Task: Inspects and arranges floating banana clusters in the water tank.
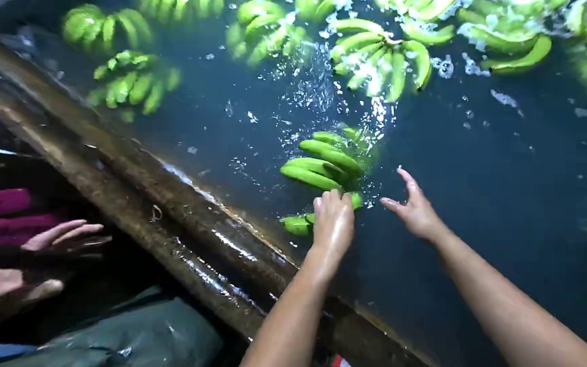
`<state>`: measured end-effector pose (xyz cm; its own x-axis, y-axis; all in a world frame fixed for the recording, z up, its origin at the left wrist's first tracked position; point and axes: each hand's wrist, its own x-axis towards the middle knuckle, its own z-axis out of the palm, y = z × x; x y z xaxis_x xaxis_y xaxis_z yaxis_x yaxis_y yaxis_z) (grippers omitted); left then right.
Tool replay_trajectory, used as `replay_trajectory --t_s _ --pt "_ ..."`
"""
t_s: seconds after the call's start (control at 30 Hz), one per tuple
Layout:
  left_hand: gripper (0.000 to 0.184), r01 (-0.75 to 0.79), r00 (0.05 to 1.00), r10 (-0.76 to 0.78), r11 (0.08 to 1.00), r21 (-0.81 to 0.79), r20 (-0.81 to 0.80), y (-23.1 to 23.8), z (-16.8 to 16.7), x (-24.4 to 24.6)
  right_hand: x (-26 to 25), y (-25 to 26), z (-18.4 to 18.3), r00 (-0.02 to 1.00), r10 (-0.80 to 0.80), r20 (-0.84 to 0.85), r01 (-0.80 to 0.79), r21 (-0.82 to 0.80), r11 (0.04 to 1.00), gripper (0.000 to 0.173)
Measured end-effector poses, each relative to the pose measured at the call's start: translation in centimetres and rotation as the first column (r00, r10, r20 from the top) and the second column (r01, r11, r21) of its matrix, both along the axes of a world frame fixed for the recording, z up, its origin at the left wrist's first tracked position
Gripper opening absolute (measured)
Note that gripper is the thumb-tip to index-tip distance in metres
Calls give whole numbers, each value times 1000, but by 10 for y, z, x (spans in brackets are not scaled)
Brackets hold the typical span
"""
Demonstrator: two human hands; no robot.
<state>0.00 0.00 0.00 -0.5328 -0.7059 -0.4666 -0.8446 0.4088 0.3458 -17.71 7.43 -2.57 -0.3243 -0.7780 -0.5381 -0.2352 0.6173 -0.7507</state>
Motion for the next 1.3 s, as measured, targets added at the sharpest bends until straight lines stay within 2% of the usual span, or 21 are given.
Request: replay_trajectory --t_s 0.07,0.2,0.3,0.43,0.53,0.77,0.83,0.87,0.97,1.03,1.1,1.13,1.2,1.27,1.3 --pt "42 98 995 -98 995 -18 8 19 1 6 14 12 -13 998 -50 -39 50 4 999 90" --pt "37 239 962 -253 963 -125 -106 50 3 21 28 33 -22 984 -43 -172 47 16 999 71" --pt "39 312 935 -325 944 -106 -145 63 9 28 25 36 -24 982 -38 -186 48 47 998 64" --pt "42 329 924 -324 944 -9 -204 72 18 32 26 54 -22 971 -60 -233 66 15 998 51" --pt "42 320 919 -292 945 70 -264 77 20 36 26 73 -22 954 -79 -290 77 -18 997 47" --pt "43 329 925 -262 915 232 -276 76 24 41 22 99 -7 955 -105 -276 148 139 979 50" --pt "36 270 945 -184 905 329 -270 68 28 38 24 108 -8 963 -129 -235 160 119 980 51" --pt "33 196 954 -94 914 356 -285 62 29 36 25 114 -10 968 -142 -205 162 83 983 52" --pt "43 -169 893 297 917 361 -337 36 13 24 33 138 -20 975 -151 -165 137 -95 986 53" --pt "58 -333 821 486 834 441 -299 13 -12 7 39 155 -25 972 -143 -185 109 -183 977 51" --pt "61 -361 805 567 702 614 -175 -6 -36 -16 45 169 -30 965 -122 -232 65 -240 968 51" --pt "57 -328 830 546 638 697 -109 -12 -45 -26 48 177 -32 962 -116 -247 50 -258 965 50" --pt "40 -177 918 388 578 797 -77 -16 -47 -41 52 191 -35 959 -104 -265 30 -267 963 48" --pt "36 -25 959 246 570 821 -142 -10 -35 -49 49 204 -34 955 -73 -286 -6 -264 964 45" --pt "39 46 962 189 595 803 -195 -2 -28 -49 46 210 -33 946 -73 -317 -27 -299 954 42"
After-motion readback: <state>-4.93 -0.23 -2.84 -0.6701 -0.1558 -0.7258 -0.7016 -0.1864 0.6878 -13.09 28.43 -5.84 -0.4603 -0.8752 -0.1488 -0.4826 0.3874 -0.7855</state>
